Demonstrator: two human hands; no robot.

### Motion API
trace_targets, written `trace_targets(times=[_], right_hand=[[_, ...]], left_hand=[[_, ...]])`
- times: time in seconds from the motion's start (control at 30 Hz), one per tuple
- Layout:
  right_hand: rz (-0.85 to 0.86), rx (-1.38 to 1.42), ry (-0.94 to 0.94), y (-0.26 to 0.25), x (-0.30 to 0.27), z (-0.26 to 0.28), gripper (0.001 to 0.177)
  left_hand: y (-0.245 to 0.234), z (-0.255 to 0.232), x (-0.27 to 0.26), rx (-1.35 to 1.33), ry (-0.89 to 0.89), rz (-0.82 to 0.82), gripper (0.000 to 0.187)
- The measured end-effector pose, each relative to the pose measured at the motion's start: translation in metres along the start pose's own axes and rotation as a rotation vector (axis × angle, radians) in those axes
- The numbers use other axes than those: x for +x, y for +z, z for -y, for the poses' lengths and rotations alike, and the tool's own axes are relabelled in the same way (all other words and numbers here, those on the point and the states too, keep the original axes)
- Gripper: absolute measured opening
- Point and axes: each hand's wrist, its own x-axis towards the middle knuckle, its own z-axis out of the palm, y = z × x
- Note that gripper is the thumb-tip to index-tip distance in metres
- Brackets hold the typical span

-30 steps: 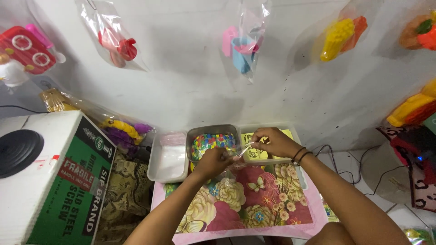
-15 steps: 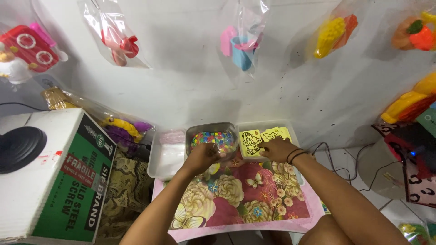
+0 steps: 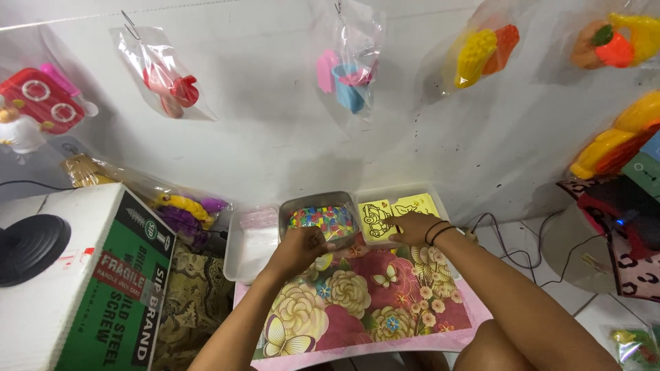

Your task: The person puts toy cards into small plastic bags by hand and then places the packaged cards onto a stack on the floor.

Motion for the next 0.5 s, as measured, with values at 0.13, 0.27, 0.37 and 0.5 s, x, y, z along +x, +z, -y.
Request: trace_targets(times=[0.13,0.27,0.37,0.5], right_hand=[[0.000,0.067,0.002,-0.014,-0.012,-0.008,0.043],[-0.016,0.054,0.010,-0.012,-0.009,-0.022,0.050],[-0.024,0.035,0.010,-0.005,-0.008,-0.026,0.048],[-0.015,-0.101,0.149,0.015,0.007,-0.045,0.052]], left_hand=[[-0.006,-0.008,-0.006,0.022,-0.004,-0.010,0.028],[-0.006,-0.002,-0.004,0.044,0.051,-0.021,0.028],[-0.004,0.002,-0.003,0.039,0.067,-0.023,0.030],[-0.002,0.004,-0.003,0.051,0.070,-0.027,0.029]])
